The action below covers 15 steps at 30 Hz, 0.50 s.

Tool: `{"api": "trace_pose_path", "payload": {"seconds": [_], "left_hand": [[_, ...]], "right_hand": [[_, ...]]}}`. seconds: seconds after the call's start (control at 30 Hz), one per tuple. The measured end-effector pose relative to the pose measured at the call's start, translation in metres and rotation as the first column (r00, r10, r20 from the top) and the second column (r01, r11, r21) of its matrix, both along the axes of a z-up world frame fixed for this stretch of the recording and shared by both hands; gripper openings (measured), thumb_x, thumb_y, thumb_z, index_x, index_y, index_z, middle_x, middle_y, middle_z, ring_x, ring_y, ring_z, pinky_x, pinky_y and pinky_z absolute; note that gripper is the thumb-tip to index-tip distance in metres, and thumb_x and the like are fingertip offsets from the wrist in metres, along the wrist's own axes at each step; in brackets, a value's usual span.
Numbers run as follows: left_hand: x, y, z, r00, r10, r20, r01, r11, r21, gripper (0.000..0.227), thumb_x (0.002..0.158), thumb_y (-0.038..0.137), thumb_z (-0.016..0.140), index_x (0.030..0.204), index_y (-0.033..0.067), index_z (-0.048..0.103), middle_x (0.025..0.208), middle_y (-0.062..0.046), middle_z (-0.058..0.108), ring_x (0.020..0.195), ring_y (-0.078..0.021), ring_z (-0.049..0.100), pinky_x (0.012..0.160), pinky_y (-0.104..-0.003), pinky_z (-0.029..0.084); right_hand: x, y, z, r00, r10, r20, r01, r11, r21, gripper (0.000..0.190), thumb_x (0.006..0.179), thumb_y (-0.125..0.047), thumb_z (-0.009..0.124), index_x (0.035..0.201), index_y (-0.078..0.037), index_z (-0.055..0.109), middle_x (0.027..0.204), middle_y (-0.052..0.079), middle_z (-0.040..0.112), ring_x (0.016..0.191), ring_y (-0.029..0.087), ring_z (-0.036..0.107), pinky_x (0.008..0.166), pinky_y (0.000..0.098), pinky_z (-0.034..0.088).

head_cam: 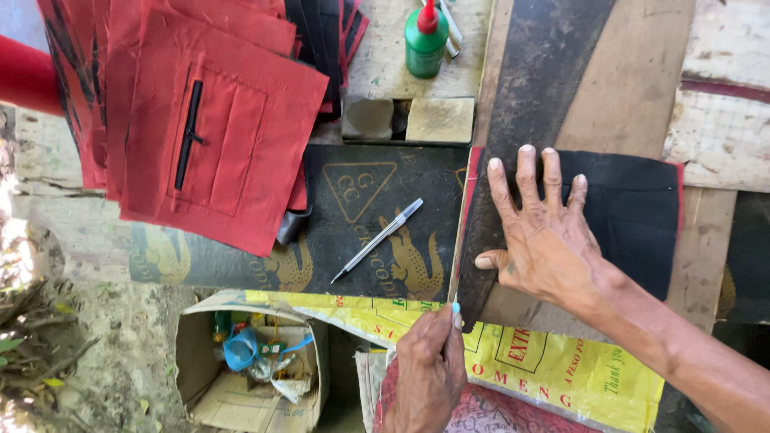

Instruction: The person uses a utility knife and a metal ruler to cut a piece of black fabric on a wooden workbench. They align the ruler along the edge of the fabric and carefully slice through it to create a straight cut.

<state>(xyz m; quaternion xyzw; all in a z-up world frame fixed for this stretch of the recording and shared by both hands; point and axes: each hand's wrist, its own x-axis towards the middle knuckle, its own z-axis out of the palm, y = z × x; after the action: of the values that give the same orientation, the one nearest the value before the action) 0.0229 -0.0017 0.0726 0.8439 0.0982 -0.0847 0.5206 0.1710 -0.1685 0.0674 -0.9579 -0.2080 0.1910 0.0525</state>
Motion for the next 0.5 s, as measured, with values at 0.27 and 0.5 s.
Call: {"api": "trace_pose_path", "payload": {"seconds": [0.27, 0.5], "left_hand": [[-0.005, 0.002, -0.003, 1.000, 0.005, 0.024, -0.006, 0.999, 0.042, 0.021, 0.091, -0.003, 0.065, 0.111, -0.0041, 0.072, 0.071, -0.016, 0.063, 0.060, -0.0265, 0.063, 0.052, -0.039, 0.046], [0.012, 0.009, 0.017, 0.987, 0.089, -0.135, -0.102, 0.990, -0.095, 0.022, 0.095, 0.006, 0.064, 0.113, -0.0001, 0.076, 0.070, -0.009, 0.069, 0.050, -0.0144, 0.065, 0.044, -0.030, 0.050]], "right_hand": [[0.000, 0.000, 0.002, 1.000, -0.013, 0.005, 0.013, 1.000, 0.007, 0.128, 0.064, -0.063, 0.077, 0.160, -0.005, 0.017, 0.159, 0.035, 0.016, 0.141, 0.057, 0.018, 0.099, 0.0805, 0.030], [-0.002, -0.005, 0.006, 0.998, -0.054, 0.024, 0.053, 0.997, 0.056, 0.128, 0.061, -0.064, 0.078, 0.161, -0.010, 0.019, 0.161, 0.030, 0.018, 0.143, 0.052, 0.020, 0.102, 0.0757, 0.030]]}}
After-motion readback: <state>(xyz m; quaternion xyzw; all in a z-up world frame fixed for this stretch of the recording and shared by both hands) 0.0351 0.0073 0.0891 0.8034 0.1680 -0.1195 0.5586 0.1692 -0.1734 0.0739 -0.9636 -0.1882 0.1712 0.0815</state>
